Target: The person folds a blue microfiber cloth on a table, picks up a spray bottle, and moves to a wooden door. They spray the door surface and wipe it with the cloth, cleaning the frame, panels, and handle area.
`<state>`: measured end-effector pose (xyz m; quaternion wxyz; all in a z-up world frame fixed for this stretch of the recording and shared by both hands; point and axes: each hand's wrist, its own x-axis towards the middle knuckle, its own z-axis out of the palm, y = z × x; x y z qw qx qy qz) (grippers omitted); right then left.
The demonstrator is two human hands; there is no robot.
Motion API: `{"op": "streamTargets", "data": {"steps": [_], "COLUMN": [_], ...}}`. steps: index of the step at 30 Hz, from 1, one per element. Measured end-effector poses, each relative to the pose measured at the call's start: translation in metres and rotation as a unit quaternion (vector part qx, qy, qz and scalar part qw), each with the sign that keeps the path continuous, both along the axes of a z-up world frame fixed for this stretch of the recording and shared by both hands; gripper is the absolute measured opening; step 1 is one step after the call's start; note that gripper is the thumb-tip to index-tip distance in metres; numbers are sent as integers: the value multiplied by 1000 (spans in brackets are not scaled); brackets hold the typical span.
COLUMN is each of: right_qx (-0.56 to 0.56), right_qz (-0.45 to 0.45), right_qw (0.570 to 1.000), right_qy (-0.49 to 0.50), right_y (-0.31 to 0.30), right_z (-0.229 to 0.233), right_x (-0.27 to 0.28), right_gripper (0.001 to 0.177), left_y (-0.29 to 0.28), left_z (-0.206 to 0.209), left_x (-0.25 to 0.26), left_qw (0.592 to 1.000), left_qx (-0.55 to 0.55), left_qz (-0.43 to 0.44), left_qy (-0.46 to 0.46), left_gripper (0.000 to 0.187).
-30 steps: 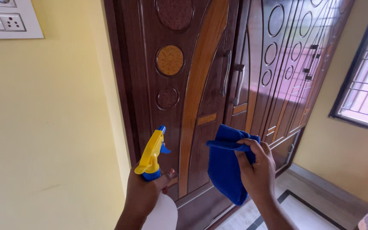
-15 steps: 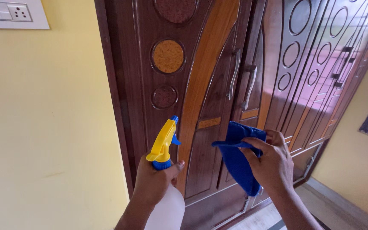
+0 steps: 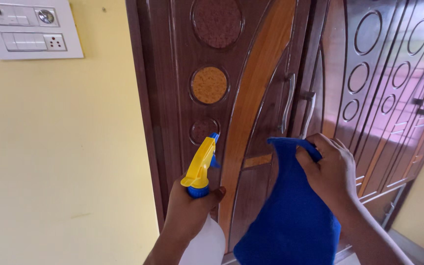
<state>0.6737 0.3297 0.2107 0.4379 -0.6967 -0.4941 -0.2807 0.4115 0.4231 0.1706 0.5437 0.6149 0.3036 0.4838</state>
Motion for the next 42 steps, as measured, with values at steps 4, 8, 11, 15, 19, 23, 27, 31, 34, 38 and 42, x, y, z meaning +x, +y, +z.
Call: {"op": "streamTargets", "data": {"steps": [4,8,11,15,19,23,27,31,34,38,42], "right_qx": [24,57,87,147,167,194,201,65,44,58,100], "right_qz": [59,90,131,187,281,318,331,178,205,232,232], "right_qw": [994,986,979,964,931,909,915,981,978,969,963], "right_qy": [91,129,127,119,163,187,109,29,-16,-69,-92], "right_y": [20,43,56,80,106,122,137,149,164,188,215], "right_z": [20,37,48,65,85,103,118,125,125,125,132], "right_x": [-8,-17,-25,-30,-29,-42,-64,-87,-102,-112,-111], "right_gripper": [25,26,31,24,29,28,32,62,68,71,63], "left_y": [13,25,29,44,54,68,86,105,120,138,151], "left_z": [15,35,54,81,107,130,143,156,168,186,205], "left_x": [-1,-2,-3,-7,-10,-13,-16,-16,-13,-8,-5], "left_qw": [1000,999,998,995,994,996,994,986,983,976,977], "left_qx": [-4,7,29,71,67,77,89,123,150,176,180], "left_qz": [-6,-7,-18,-47,-61,-23,-58,-88,-80,-89,-93], "left_qy": [-4,-41,-54,-49,-61,-35,-38,-76,-74,-86,-72], "left_gripper": [20,20,25,22,20,21,16,14,13,12,11]}}
